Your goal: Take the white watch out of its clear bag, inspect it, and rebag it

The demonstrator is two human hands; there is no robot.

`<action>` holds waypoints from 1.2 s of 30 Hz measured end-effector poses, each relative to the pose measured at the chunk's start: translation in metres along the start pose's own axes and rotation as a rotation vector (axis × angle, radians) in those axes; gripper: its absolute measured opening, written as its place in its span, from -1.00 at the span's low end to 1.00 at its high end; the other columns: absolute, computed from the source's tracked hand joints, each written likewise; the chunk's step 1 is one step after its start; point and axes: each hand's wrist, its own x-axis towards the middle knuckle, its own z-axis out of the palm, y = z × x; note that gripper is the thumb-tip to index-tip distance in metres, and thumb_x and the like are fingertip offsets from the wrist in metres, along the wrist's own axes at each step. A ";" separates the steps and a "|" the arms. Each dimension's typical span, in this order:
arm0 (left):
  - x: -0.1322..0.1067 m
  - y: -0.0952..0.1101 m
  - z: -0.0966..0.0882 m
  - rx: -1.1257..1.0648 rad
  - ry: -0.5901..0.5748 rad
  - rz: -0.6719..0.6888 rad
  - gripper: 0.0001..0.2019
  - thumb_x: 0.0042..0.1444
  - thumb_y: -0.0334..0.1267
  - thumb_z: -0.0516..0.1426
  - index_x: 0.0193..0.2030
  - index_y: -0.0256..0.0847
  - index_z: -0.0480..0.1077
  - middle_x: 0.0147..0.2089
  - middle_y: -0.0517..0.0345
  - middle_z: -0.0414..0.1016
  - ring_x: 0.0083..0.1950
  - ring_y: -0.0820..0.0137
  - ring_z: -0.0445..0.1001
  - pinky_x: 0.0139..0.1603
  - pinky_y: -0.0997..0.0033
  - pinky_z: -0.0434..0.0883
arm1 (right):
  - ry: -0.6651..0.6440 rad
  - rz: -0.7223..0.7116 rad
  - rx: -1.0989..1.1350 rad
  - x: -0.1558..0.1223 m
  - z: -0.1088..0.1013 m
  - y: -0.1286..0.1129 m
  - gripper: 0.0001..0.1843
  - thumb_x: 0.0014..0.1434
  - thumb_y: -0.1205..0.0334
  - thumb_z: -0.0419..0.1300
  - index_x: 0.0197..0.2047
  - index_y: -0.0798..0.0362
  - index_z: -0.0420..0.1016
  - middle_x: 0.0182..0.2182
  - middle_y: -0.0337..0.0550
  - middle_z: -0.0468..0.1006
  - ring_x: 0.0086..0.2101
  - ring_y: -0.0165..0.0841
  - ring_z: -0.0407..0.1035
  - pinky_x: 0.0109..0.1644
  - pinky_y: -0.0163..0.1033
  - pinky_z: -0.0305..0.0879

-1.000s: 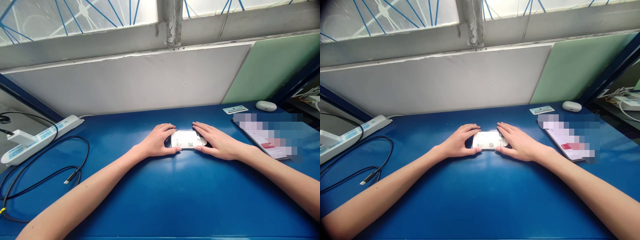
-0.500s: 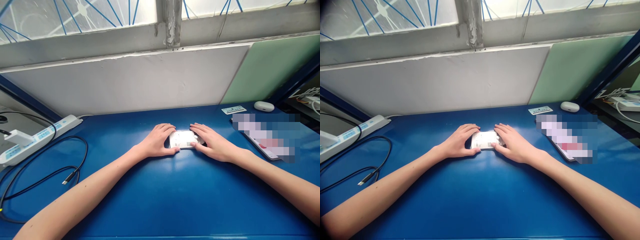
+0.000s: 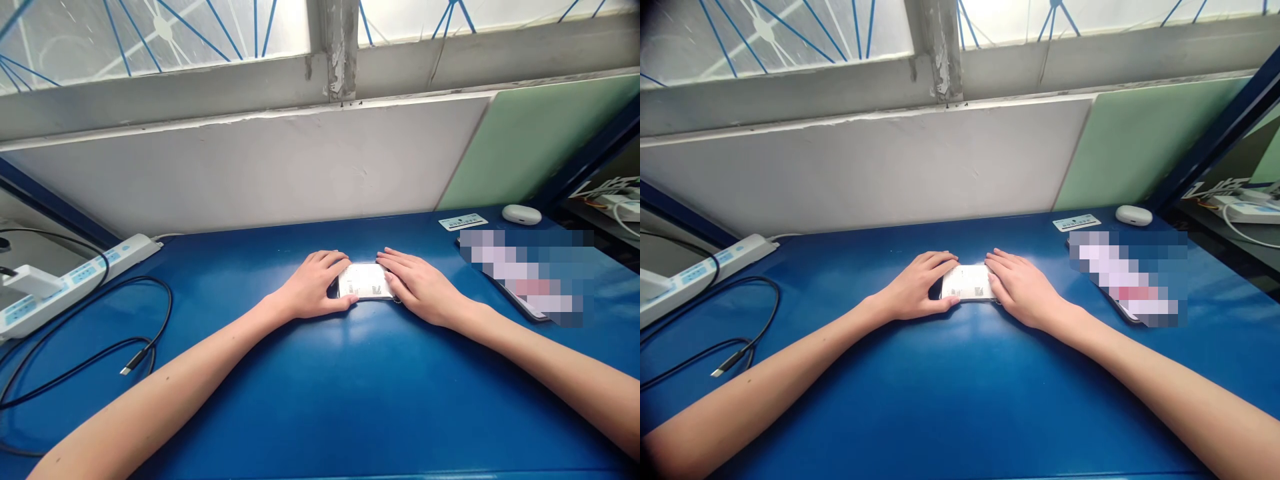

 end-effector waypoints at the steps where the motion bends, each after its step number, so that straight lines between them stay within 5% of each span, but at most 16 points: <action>1: 0.000 0.000 0.000 -0.005 0.001 -0.003 -0.43 0.16 0.09 0.20 0.22 -0.19 0.36 0.27 -0.15 0.38 0.28 -0.02 0.32 0.29 -0.05 0.27 | 0.005 -0.002 0.005 -0.001 0.001 0.001 -0.52 0.42 0.17 -0.12 0.23 0.16 0.41 0.22 0.15 0.47 0.30 -0.05 0.22 0.31 0.15 0.27; 9: 0.000 -0.001 0.001 -0.020 0.010 -0.001 -0.44 0.14 0.08 0.23 0.20 -0.16 0.38 0.26 -0.14 0.39 0.30 -0.02 0.31 0.31 -0.05 0.26 | 0.003 -0.025 -0.003 -0.003 0.004 0.004 -0.45 0.38 0.27 -0.10 0.40 0.17 0.17 0.30 0.23 0.35 0.29 -0.05 0.25 0.26 0.18 0.33; 14: 0.000 -0.002 0.001 -0.011 0.003 0.003 -0.43 0.14 0.08 0.23 0.20 -0.20 0.38 0.26 -0.15 0.39 0.31 -0.01 0.30 0.32 -0.03 0.25 | -0.033 -0.059 -0.038 0.000 0.002 0.001 -0.46 0.32 0.39 -0.12 0.33 0.31 0.24 0.27 0.33 0.37 0.26 -0.02 0.29 0.28 0.19 0.30; 36: 0.000 -0.001 0.001 0.022 -0.013 0.004 -0.46 0.17 0.02 0.22 0.19 -0.26 0.38 0.27 -0.18 0.38 0.33 0.00 0.27 0.33 0.00 0.23 | 0.000 0.015 0.153 0.002 -0.001 -0.002 -0.56 0.39 0.26 -0.13 0.21 0.09 0.39 0.09 0.13 0.58 0.06 0.02 0.49 0.09 0.15 0.46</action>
